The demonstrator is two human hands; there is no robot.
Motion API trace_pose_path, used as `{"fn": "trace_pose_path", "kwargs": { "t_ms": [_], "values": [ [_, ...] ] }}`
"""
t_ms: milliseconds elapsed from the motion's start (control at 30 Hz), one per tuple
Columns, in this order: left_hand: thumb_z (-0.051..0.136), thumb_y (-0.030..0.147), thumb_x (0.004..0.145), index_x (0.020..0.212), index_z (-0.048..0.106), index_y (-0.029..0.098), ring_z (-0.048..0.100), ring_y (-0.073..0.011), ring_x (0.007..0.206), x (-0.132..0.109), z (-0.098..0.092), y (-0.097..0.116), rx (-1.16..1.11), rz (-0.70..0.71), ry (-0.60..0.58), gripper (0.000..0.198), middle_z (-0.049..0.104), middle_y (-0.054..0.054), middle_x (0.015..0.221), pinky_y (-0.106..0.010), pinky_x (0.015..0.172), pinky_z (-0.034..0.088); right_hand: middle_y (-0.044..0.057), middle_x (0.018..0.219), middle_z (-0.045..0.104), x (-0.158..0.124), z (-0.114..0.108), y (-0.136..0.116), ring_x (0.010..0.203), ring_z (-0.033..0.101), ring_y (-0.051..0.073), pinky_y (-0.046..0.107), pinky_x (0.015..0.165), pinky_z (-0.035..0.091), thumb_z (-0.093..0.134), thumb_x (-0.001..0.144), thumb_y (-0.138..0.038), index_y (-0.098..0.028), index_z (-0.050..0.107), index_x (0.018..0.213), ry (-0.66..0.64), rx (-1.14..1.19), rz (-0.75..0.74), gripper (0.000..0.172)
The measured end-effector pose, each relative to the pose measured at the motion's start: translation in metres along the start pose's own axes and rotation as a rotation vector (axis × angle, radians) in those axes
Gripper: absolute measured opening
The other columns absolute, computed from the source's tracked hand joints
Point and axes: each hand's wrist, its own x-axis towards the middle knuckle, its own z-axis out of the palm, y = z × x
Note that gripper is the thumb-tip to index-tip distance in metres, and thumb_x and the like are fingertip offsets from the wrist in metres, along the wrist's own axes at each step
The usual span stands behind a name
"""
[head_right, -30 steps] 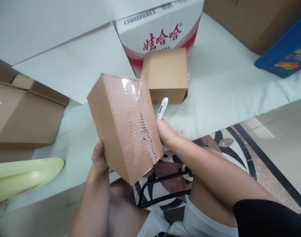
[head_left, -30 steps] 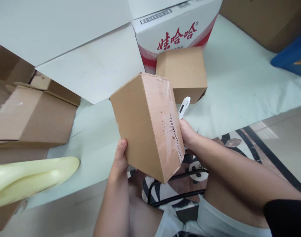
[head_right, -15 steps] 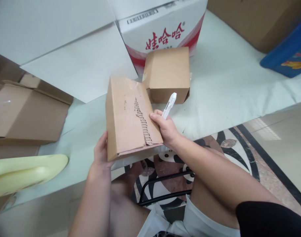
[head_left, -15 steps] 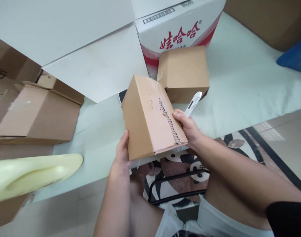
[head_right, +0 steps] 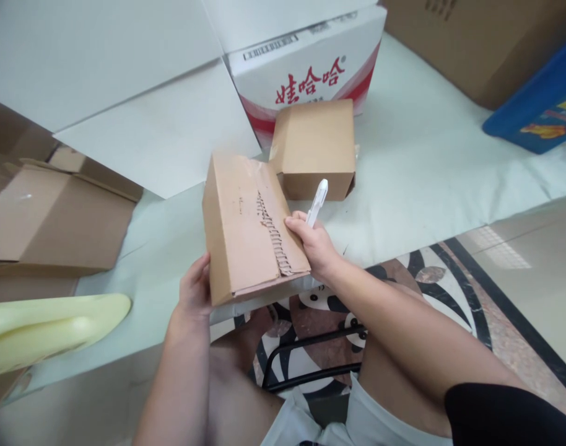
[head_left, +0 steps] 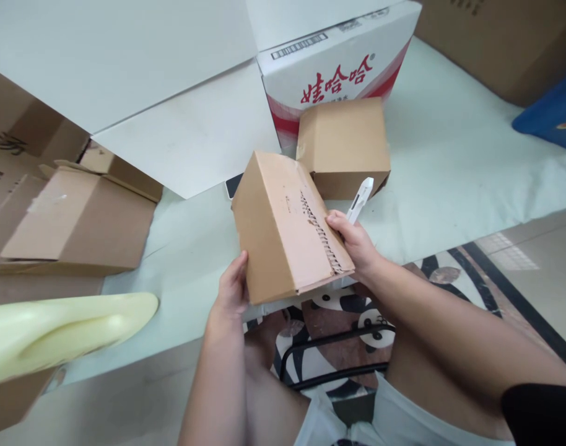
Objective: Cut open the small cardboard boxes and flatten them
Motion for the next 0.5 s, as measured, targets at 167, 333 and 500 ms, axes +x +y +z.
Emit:
{"fn": "trace_pose_path", "kwargs": {
  "t_ms": [167, 333, 500],
  "values": [
    [0.073, 0.054, 0.077, 0.112, 0.074, 0.016, 0.071, -0.0411, 0.119, 0.006, -0.001, -0.002, 0.038, 0.026, -0.066, 0.052, 0.080, -0.015, 0.105, -0.052, 0.102, 0.058, -0.006, 0.062, 0.040, 0.002, -0.001, 0.000, 0.059, 0.038, 0.012, 0.028, 0.059, 0.030, 0.080, 0.063, -0.053, -0.024, 0.039, 0.066, 0.008, 0.016, -0.006, 0.050],
    [0.075, 0.055, 0.076, 0.109, 0.074, 0.014, 0.072, -0.0422, 0.116, 0.007, -0.009, -0.006, 0.018, 0.067, -0.114, 0.053, 0.080, -0.017, 0.100, -0.051, 0.100, 0.059, -0.006, 0.064, 0.043, -0.001, 0.000, -0.002, 0.060, 0.041, 0.012, 0.027, 0.059, 0.031, 0.085, 0.058, -0.056, -0.024, 0.037, 0.068, -0.030, 0.003, 0.030, 0.058],
    [0.075, 0.056, 0.075, 0.106, 0.074, 0.015, 0.074, -0.0408, 0.111, 0.005, -0.010, -0.006, 0.027, 0.058, -0.079, 0.051, 0.081, -0.015, 0.098, -0.049, 0.097, 0.061, -0.007, 0.063, 0.043, -0.003, 0.000, -0.001, 0.059, 0.040, 0.011, 0.026, 0.058, 0.030, 0.087, 0.056, -0.057, -0.024, 0.038, 0.068, -0.039, 0.016, 0.028, 0.061]
  ]
}}
